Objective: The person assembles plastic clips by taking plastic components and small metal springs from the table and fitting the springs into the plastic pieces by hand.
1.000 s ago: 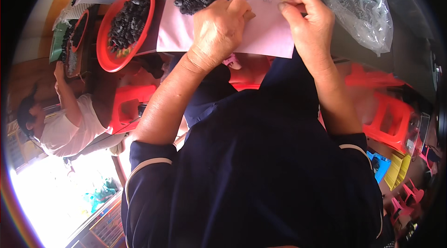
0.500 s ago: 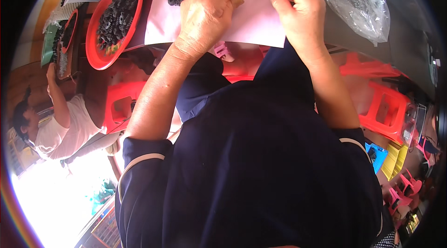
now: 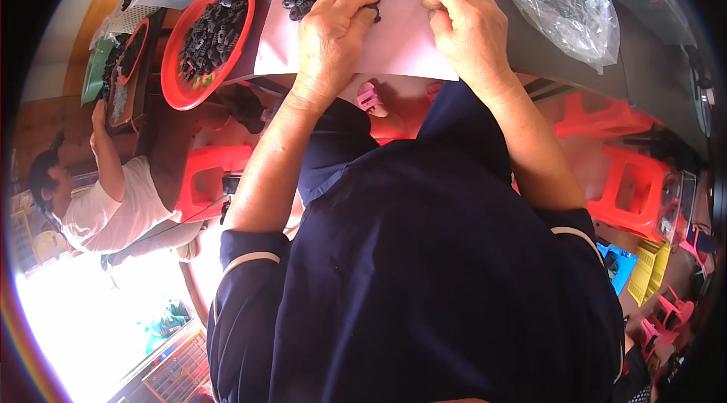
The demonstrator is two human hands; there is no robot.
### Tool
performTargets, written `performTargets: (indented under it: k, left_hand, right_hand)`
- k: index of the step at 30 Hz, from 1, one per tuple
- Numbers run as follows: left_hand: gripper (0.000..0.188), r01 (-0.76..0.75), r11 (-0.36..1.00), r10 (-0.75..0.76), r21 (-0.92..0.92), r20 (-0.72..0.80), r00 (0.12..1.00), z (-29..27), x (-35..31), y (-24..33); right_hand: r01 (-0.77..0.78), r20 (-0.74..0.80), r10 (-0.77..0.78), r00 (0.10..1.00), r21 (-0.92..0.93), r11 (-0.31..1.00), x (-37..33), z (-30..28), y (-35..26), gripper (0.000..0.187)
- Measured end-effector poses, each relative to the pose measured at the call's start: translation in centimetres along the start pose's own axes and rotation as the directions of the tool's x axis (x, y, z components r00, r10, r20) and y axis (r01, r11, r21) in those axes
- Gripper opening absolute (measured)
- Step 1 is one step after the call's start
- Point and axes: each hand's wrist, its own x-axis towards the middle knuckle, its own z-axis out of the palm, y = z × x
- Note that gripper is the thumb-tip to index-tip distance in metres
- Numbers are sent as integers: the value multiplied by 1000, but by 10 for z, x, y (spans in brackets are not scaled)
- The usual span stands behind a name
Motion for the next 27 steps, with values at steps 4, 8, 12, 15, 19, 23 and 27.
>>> performTargets:
  k: [4,8,12,15,19,23,27]
  left_hand:
    - [16,17,996,-23,-83,-77,997,1,-2,4]
    - [15,32,996,-39,-80,-90,995,2,-3,3]
    - [11,-95,993,101,72,-79,992,5,-2,-1]
    - [11,-210,960,225,185,-69,972,12,-4,0]
    - [11,-267,935,301,233,-129,945,15,-2,6]
    - [6,-35,998,47,61,-216,975,-8,-11,6]
    - [10,-38,971,145,234,-461,876,-74,4,-23]
  right_hand:
    - [18,14,-17,1000,-26,999,0,0,-1,14]
    - [44,24,-43,999,-30,999,0,-1,-1,15]
    - [58,28,-57,998,-36,998,1,-2,-3,14]
    - [80,60,-75,995,-89,993,1,-3,-5,13]
    - [132,112,-111,987,-200,971,3,-5,-7,10]
    - [127,161,-98,982,-184,975,4,-11,-7,10]
    - [126,228,-96,969,-120,985,12,-24,1,8]
